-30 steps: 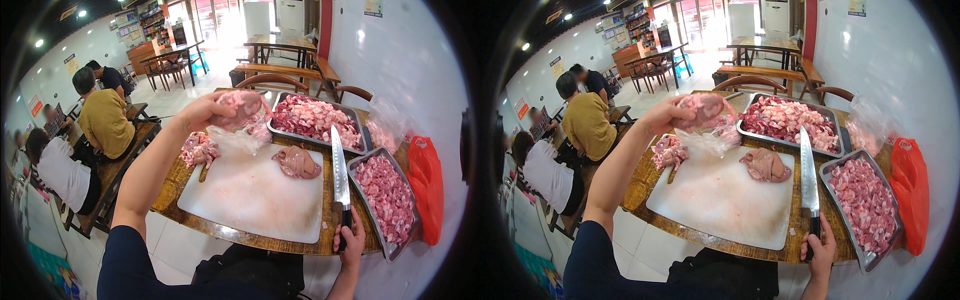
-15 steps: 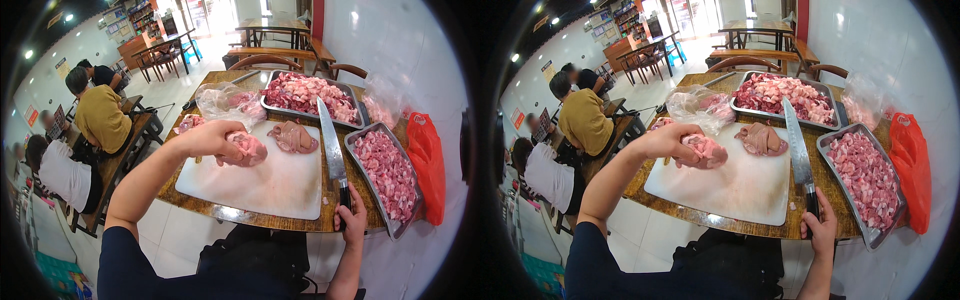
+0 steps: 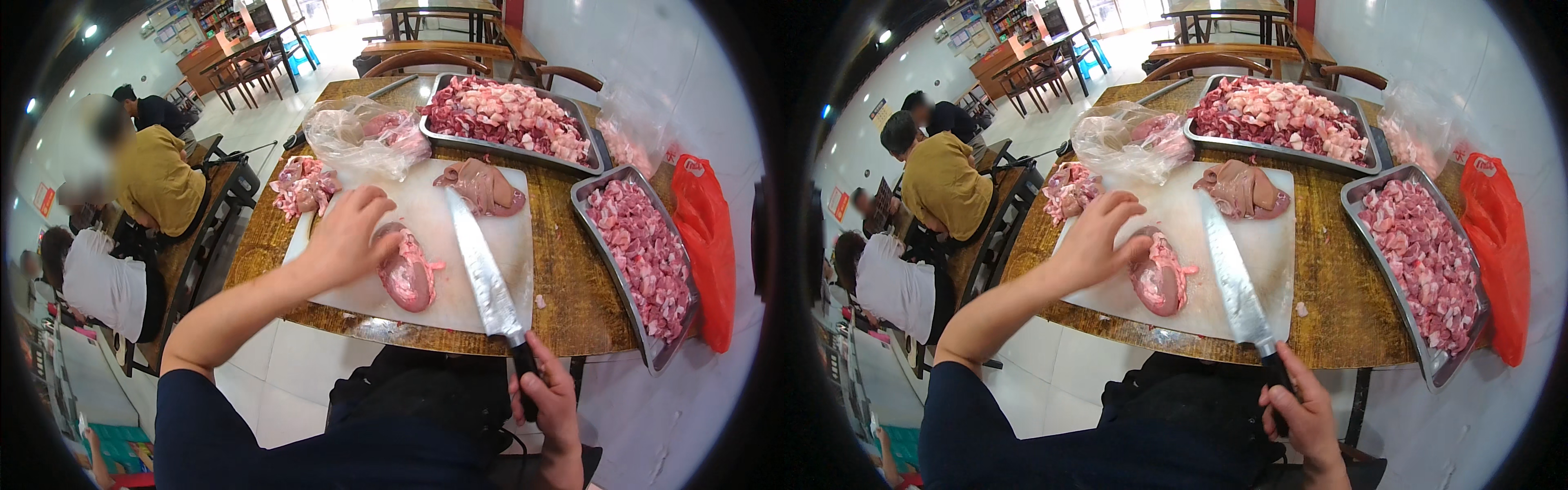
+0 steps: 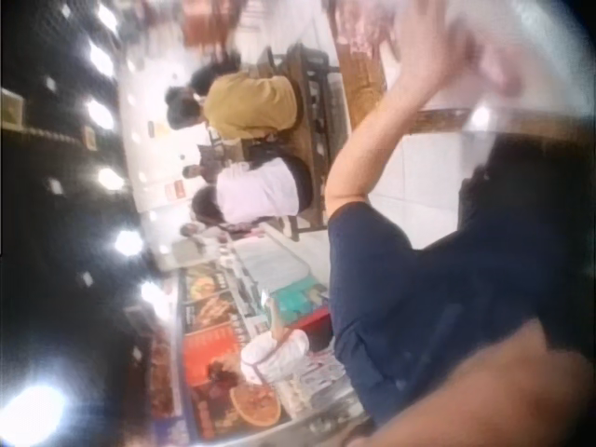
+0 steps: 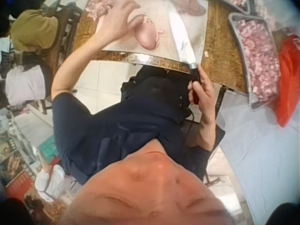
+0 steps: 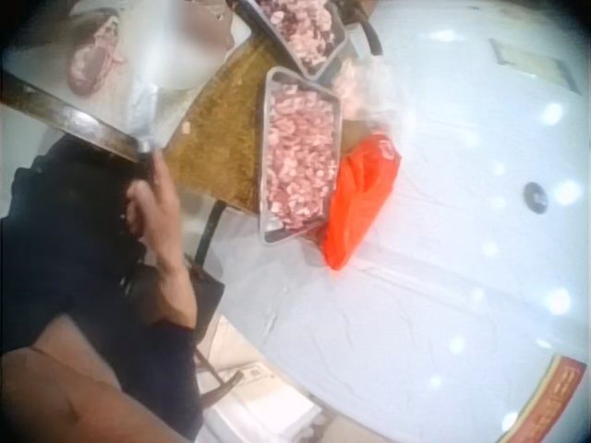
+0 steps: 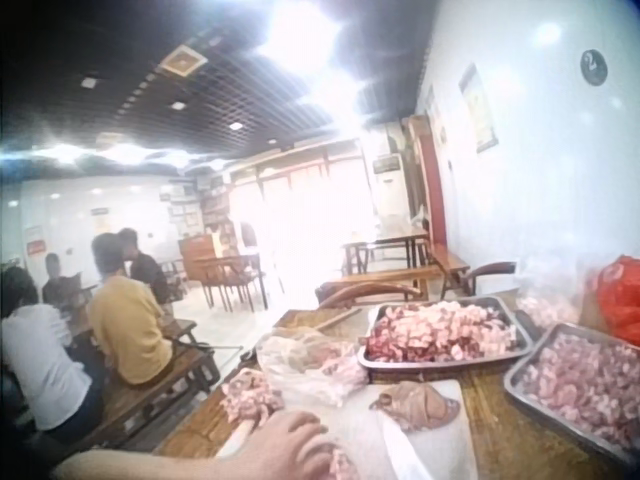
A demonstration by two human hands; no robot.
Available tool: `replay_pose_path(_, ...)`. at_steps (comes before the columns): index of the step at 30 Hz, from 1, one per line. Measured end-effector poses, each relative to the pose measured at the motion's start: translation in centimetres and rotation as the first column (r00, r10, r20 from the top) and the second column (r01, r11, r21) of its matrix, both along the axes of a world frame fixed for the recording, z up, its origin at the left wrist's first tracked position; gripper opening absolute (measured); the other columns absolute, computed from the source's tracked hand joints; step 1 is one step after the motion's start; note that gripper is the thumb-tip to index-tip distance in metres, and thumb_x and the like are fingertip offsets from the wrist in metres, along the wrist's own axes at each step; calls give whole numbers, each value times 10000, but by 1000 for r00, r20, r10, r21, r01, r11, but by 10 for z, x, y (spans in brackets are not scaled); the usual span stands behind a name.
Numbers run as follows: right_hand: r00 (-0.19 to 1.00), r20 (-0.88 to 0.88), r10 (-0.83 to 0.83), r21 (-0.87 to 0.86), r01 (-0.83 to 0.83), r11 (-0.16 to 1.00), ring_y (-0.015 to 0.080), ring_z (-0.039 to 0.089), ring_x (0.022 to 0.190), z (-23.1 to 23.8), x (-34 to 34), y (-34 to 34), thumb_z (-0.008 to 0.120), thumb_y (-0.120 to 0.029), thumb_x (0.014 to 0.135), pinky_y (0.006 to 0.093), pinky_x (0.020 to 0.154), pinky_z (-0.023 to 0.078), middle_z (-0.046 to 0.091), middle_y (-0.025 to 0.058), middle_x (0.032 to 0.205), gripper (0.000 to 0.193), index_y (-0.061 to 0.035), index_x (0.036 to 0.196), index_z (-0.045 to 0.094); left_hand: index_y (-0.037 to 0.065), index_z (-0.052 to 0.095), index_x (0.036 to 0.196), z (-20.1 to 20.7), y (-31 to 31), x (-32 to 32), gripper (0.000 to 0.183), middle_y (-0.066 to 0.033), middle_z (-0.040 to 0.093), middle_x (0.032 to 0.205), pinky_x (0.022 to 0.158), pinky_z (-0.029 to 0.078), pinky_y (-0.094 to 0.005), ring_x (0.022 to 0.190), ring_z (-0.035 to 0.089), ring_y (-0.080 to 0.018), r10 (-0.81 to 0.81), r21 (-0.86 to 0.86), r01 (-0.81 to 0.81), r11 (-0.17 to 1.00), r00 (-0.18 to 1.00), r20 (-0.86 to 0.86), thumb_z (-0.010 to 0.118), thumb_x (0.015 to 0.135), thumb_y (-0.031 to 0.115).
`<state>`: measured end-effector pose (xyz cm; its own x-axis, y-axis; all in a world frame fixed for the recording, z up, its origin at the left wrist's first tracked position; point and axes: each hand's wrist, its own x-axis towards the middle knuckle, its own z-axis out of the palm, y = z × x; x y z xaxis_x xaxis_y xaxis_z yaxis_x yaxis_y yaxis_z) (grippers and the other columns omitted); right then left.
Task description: The person slices raw kidneys on a cutting board using a knife, removes inner tissue, and places the meat into a plastic bag while trays of diced meat sit nearby.
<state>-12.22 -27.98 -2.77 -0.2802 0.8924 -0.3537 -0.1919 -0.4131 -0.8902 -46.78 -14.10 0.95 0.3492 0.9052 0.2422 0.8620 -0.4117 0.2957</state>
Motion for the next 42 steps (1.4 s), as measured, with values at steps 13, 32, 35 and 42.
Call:
replay_pose_path(13, 978, -77, 192, -222, -204, 953, 128, 570, 580, 9, -18, 1, 499, -68, 1007, 259, 485, 466, 582, 84, 858, 626, -188, 1573, 260, -145, 230, 1465, -45, -39, 16, 704, -329, 209, 1552, 1208, 156, -505, 1465, 181, -475, -122, -51, 120, 992, 991, -48, 522, 945, 229)
replay_pose_path(32, 928, 149, 341, -215, -306, 927, 81, 533, 530, 10, -17, -8, 523, -86, 1002, 233, 491, 448, 555, 34, 731, 599, -166, 1558, 314, -122, 242, 1472, -44, -36, 11, 703, -326, 194, 1559, 1199, 167, -518, 1465, 185, -478, -183, -62, 181, 982, 983, -23, 541, 938, 224)
replay_pose_path(35, 946, 109, 306, -242, -273, 931, 81, 530, 525, 14, -33, 7, 523, -94, 1005, 240, 492, 454, 550, 28, 724, 593, -167, 1556, 318, -122, 249, 1470, -46, -35, 11, 697, -327, 189, 1561, 1200, 163, -518, 1467, 179, -476, -177, -55, 176, 983, 984, -1, 538, 940, 227)
replay_pose_path(42, 931, 174, 321, -202, -285, 937, 91, 524, 507, 21, -81, 51, 518, -116, 1003, 230, 449, 425, 531, 19, 707, 590, -168, 1556, 316, -129, 260, 1466, -44, -31, 4, 707, -331, 191, 1558, 1201, 170, -513, 1471, 181, -464, -184, -65, 180, 981, 982, -52, 537, 948, 266)
